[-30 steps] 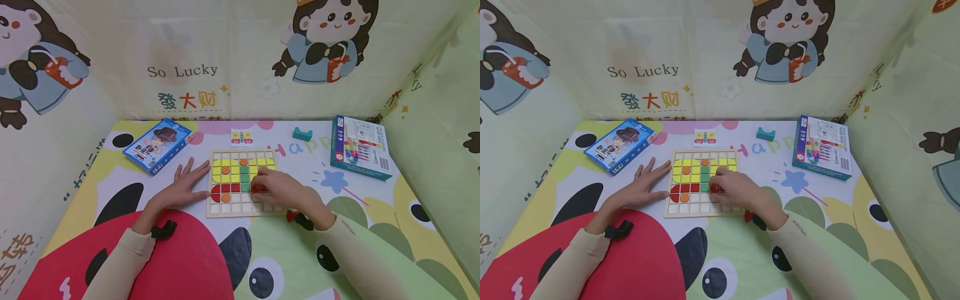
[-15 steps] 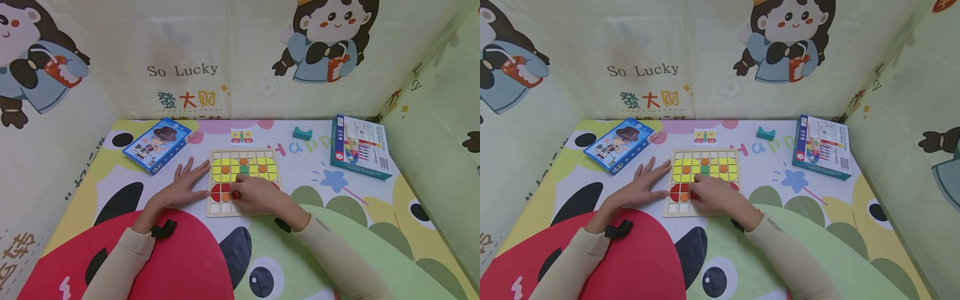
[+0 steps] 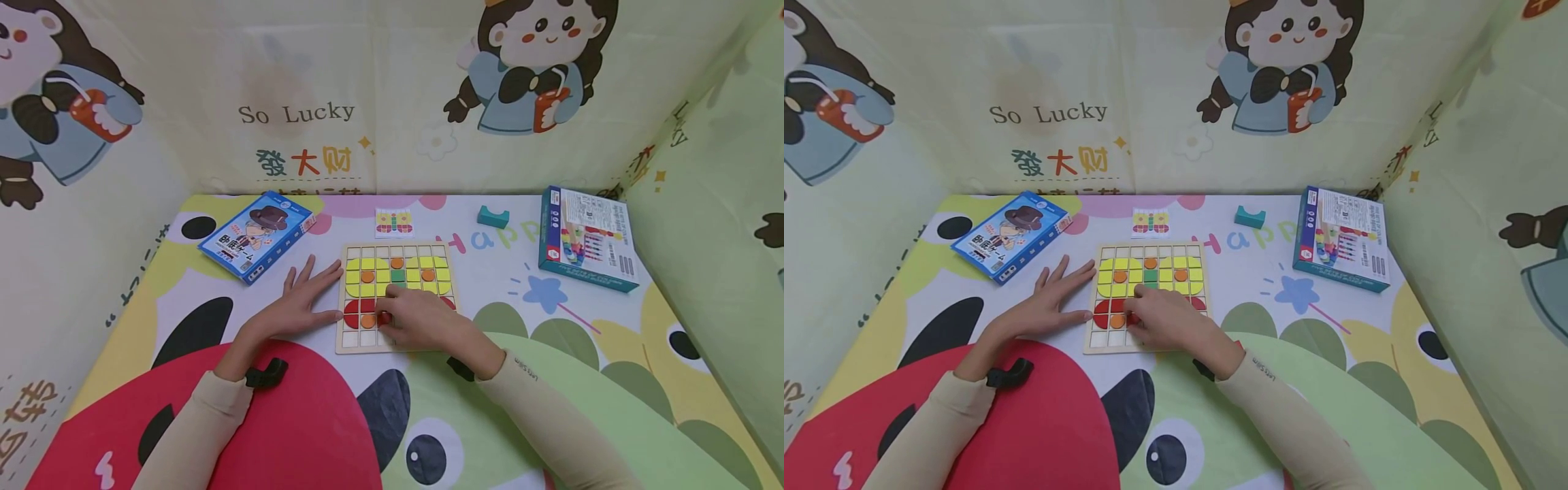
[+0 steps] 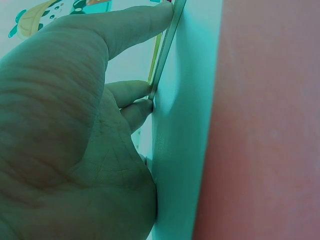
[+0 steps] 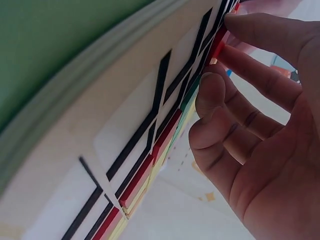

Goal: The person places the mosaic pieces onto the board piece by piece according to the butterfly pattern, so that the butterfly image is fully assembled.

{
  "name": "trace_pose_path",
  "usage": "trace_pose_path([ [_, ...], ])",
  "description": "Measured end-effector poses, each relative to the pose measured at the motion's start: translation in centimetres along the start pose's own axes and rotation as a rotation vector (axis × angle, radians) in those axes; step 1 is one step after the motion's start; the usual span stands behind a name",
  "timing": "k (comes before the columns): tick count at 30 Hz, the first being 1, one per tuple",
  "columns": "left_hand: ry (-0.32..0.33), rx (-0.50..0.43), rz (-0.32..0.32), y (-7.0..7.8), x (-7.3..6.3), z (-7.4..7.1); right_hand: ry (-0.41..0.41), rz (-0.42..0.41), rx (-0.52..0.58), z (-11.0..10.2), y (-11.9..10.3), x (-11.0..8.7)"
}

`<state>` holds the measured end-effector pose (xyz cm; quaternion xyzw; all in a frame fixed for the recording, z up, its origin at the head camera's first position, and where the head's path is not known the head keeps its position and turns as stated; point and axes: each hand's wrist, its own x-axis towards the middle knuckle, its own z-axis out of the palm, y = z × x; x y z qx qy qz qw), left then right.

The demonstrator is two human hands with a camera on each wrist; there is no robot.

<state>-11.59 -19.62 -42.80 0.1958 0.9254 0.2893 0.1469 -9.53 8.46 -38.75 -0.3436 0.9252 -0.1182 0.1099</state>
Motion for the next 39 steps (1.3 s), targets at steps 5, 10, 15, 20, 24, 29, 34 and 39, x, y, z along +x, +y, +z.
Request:
trace_pose_path([
  [5, 0.001, -0.004, -0.001, 0.1, 0.0, -0.1, -0.003, 0.007, 0.001, 0.1, 0.1, 0.0],
  [10, 0.002, -0.001, -0.004, 0.0, 0.1, -0.2, 0.006, 0.001, -0.001, 0.1, 0.2, 0.1],
  [15, 0.003, 0.004, -0.002, -0.1, 0.4, -0.1, 0.018, 0.006, 0.002, -0.1, 0.4, 0.0],
  [20, -0.001, -0.004, -0.013, -0.3, 0.0, 0.2, 0.024, 0.037, 0.070, -0.4, 1.0, -0.6],
  [24, -0.008, -0.009, -0.018, -0.4, -0.5, 0.5, 0.062, 0.052, 0.090, -0.8, 2.3, -1.8],
  [29, -0.001, -0.003, -0.009, -0.2, -0.4, 0.3, 0.115, 0.055, 0.094, -2.4, 4.5, -4.0],
  [34, 0.003, -0.004, -0.007, -0.2, -0.2, 0.2, 0.098, 0.116, 0.118, -3.2, 6.8, -6.6],
  [39, 0.007, 0.001, -0.005, -0.2, 0.0, 0.1, 0.072, 0.134, 0.155, -3.4, 8.6, -9.6],
])
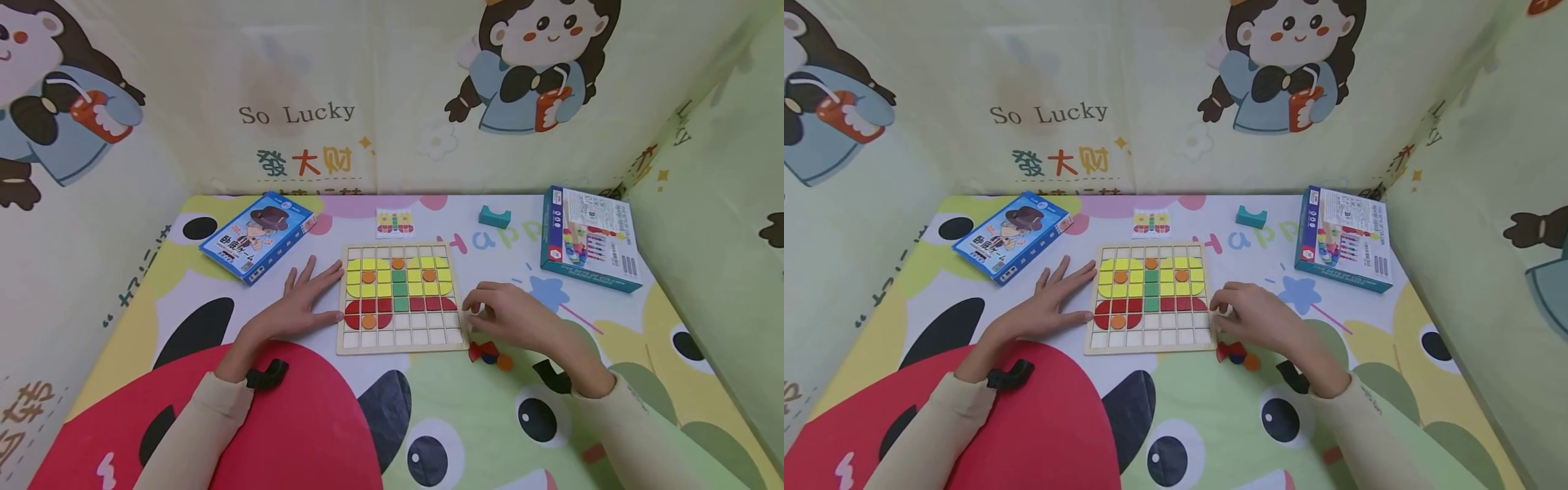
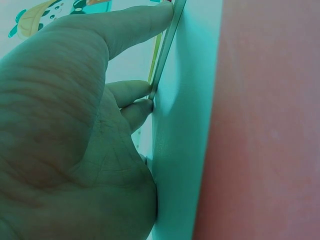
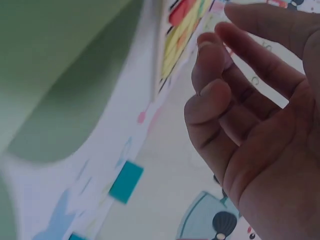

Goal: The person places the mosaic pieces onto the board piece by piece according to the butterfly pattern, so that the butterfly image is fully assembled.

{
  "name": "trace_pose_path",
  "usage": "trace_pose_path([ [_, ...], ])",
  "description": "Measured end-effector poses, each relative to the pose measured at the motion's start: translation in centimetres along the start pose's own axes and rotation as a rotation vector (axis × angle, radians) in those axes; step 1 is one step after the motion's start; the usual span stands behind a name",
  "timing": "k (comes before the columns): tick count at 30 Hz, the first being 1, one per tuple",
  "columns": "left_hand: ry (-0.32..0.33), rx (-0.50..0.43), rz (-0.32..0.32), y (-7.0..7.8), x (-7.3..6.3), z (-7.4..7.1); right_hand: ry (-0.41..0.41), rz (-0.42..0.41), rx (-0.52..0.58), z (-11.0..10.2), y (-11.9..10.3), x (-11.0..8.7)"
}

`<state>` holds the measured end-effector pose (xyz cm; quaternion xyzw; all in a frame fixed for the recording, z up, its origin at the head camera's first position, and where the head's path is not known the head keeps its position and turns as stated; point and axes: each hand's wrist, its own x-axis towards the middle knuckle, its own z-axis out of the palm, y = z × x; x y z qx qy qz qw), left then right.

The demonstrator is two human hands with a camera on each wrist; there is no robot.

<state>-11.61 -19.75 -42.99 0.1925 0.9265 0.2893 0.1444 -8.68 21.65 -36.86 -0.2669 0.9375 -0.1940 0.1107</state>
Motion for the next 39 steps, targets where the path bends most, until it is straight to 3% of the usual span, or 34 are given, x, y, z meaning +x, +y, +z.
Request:
trace_pose_path([
  [6, -0.005, 0.003, -0.001, 0.0, 0.1, 0.0, -0.057, -0.055, 0.052, 0.4, 1.7, -3.1],
  [12, -0.005, 0.004, 0.003, 0.1, 0.1, 0.0, -0.107, -0.046, 0.084, 1.2, 2.3, -4.8],
  [39, -0.009, -0.001, -0.004, -0.1, 0.3, 0.0, -0.095, -0.057, 0.054, 2.3, 2.4, -5.5],
])
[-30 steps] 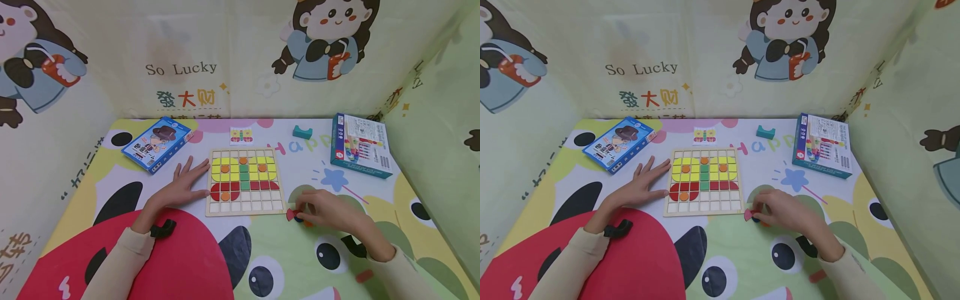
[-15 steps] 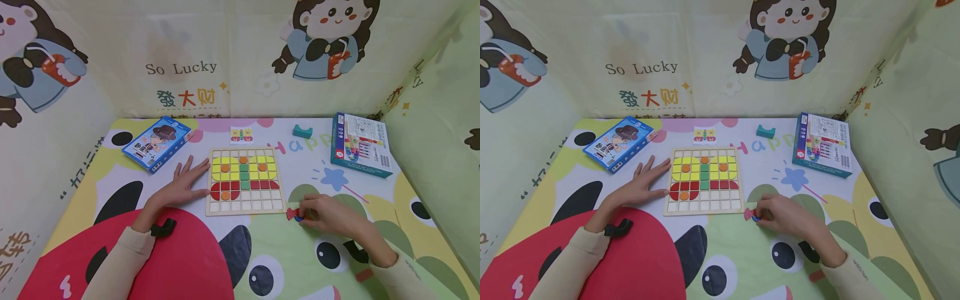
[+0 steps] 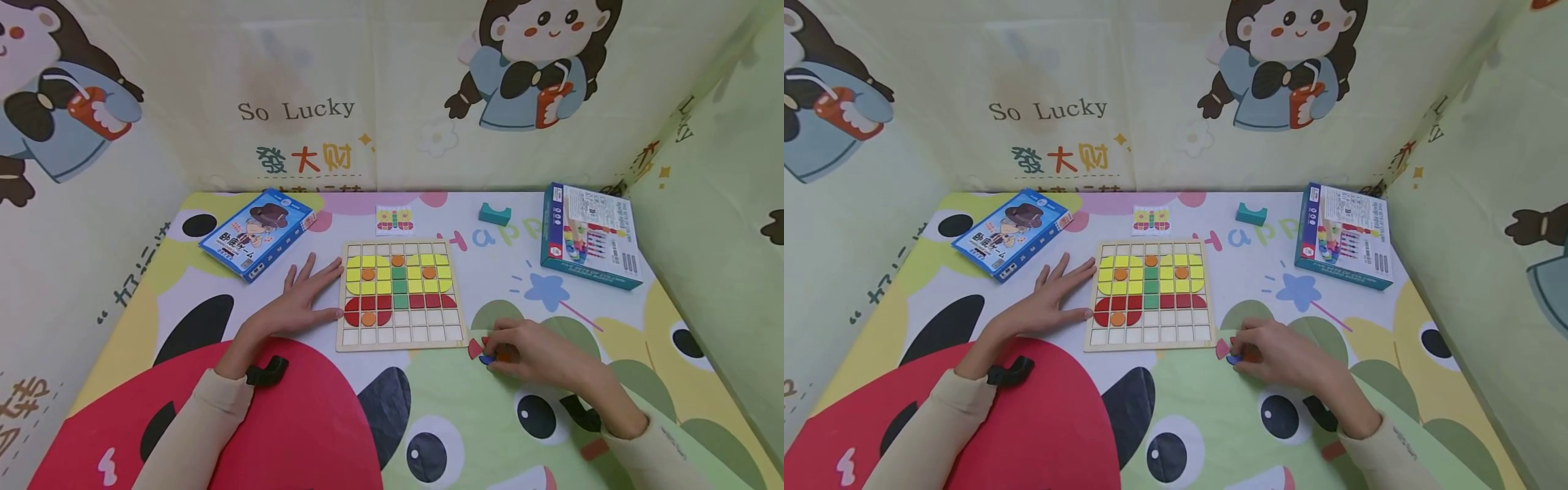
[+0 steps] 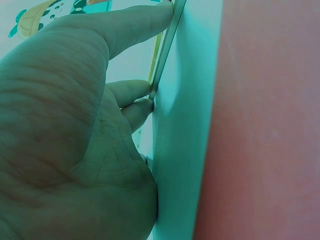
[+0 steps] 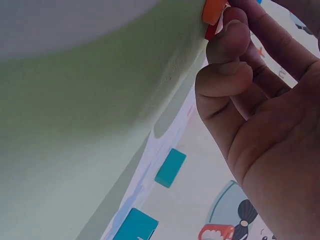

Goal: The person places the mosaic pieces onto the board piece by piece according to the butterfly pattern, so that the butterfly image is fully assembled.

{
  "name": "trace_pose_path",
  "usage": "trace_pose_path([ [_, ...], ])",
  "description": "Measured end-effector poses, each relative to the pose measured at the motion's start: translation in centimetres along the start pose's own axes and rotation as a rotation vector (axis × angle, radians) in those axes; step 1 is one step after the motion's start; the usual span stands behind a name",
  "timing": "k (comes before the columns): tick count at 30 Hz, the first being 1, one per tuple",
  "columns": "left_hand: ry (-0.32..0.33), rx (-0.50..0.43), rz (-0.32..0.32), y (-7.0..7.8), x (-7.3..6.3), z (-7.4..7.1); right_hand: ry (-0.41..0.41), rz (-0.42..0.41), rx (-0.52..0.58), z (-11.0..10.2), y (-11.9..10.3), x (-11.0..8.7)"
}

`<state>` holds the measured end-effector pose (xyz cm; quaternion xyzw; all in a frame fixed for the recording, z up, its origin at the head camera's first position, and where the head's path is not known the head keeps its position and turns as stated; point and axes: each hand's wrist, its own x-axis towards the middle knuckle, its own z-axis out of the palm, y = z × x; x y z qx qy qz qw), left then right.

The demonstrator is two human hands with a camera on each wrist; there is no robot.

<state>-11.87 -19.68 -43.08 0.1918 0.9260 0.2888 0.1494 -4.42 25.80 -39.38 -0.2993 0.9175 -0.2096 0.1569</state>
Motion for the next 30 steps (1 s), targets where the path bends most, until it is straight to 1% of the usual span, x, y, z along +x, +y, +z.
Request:
trace_pose_path([
  [8, -0.001, 0.002, 0.002, -0.1, 0.0, 0.0, -0.007, 0.004, -0.033, 0.4, -0.1, 0.1],
  [13, -0.001, -0.003, 0.004, 0.0, 0.1, 0.1, 0.011, -0.038, -0.039, 0.3, -0.3, 0.9],
  [16, 0.005, -0.002, 0.003, 0.0, 0.0, 0.0, 0.038, -0.084, -0.036, 0.1, -0.9, 2.2],
  [18, 0.008, -0.003, 0.001, -0.1, -0.1, 0.0, 0.048, -0.099, -0.033, 0.0, -1.4, 3.3],
  [20, 0.008, 0.002, -0.002, -0.1, -0.1, 0.0, 0.053, -0.095, -0.041, 0.0, -2.1, 4.4],
  [24, 0.005, -0.001, 0.000, -0.1, -0.1, 0.0, 0.053, -0.061, -0.097, 0.2, -3.9, 6.6],
  [27, 0.005, -0.005, 0.001, 0.0, 0.0, 0.0, 0.067, -0.073, -0.127, 0.4, -5.3, 8.2],
  [30, 0.004, -0.006, 0.004, 0.0, 0.0, 0.0, 0.089, -0.096, -0.134, 0.7, -6.3, 9.7],
])
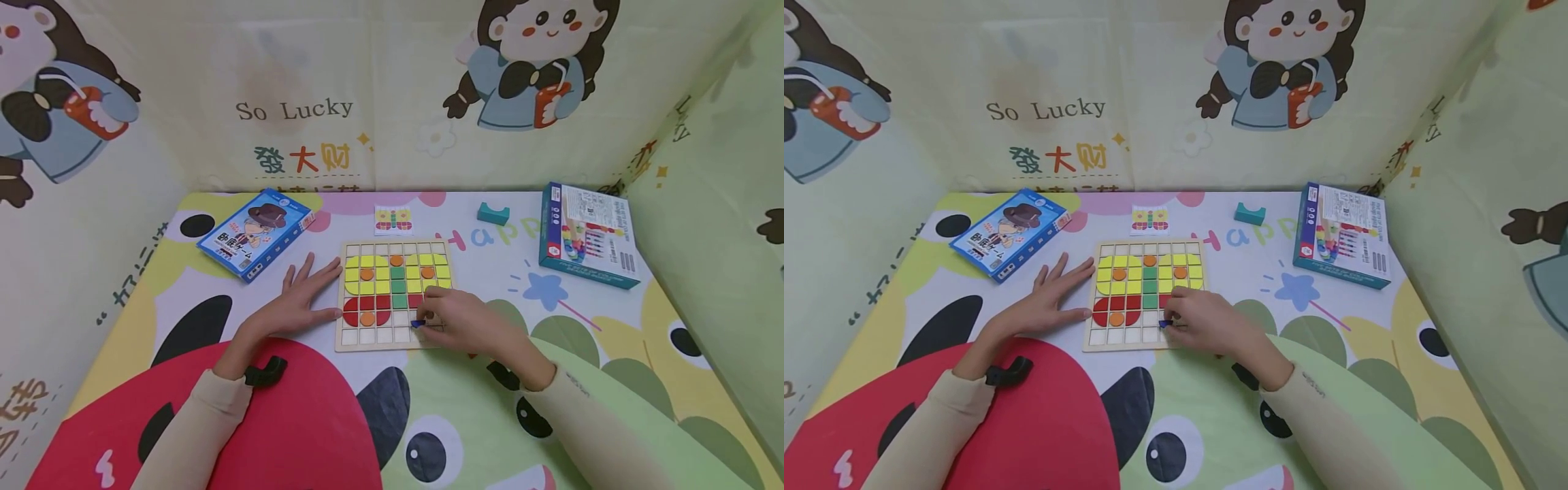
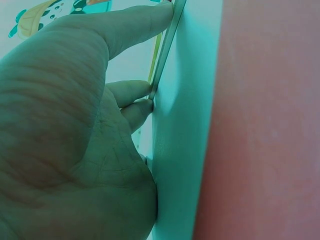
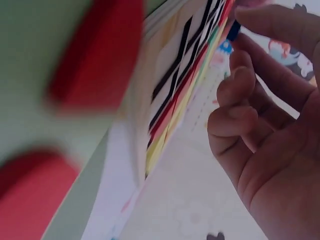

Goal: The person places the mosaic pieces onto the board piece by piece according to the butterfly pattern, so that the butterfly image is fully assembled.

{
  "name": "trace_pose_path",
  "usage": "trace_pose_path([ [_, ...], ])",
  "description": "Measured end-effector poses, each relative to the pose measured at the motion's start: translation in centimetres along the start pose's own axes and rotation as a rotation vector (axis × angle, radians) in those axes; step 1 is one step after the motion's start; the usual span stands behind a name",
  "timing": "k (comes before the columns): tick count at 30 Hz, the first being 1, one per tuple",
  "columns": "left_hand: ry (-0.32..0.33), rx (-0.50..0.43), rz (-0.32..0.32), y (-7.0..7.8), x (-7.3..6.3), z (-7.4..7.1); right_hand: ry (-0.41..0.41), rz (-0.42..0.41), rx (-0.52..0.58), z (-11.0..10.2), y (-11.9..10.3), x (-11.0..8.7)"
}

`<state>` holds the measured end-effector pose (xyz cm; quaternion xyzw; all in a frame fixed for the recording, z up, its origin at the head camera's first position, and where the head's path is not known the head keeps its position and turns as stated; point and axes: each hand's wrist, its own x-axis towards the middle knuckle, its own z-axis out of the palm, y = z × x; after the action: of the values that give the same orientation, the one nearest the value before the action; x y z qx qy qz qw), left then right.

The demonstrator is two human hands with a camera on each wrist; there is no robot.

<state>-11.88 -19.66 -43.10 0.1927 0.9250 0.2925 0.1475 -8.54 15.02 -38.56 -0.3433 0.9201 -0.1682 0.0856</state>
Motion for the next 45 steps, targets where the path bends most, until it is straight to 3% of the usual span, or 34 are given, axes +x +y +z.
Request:
trace_pose_path([
  [10, 0.002, 0.001, 0.009, -0.2, 0.2, 0.1, -0.016, 0.075, -0.020, 1.0, -1.6, 2.7],
  [20, -0.004, -0.002, 0.001, -0.2, 0.0, 0.0, 0.004, 0.067, -0.022, 1.4, -1.5, 2.9],
  [31, -0.002, -0.005, 0.002, -0.1, 0.0, 0.0, 0.015, 0.118, -0.052, 1.2, -1.4, 3.3],
  [38, -0.004, -0.003, 0.001, -0.1, 0.0, -0.1, 0.024, 0.126, -0.021, 0.3, -0.8, 2.3],
  [45, -0.003, 0.001, 0.000, -0.2, 0.0, 0.0, 0.005, 0.127, 0.017, -1.2, 0.7, -0.8],
])
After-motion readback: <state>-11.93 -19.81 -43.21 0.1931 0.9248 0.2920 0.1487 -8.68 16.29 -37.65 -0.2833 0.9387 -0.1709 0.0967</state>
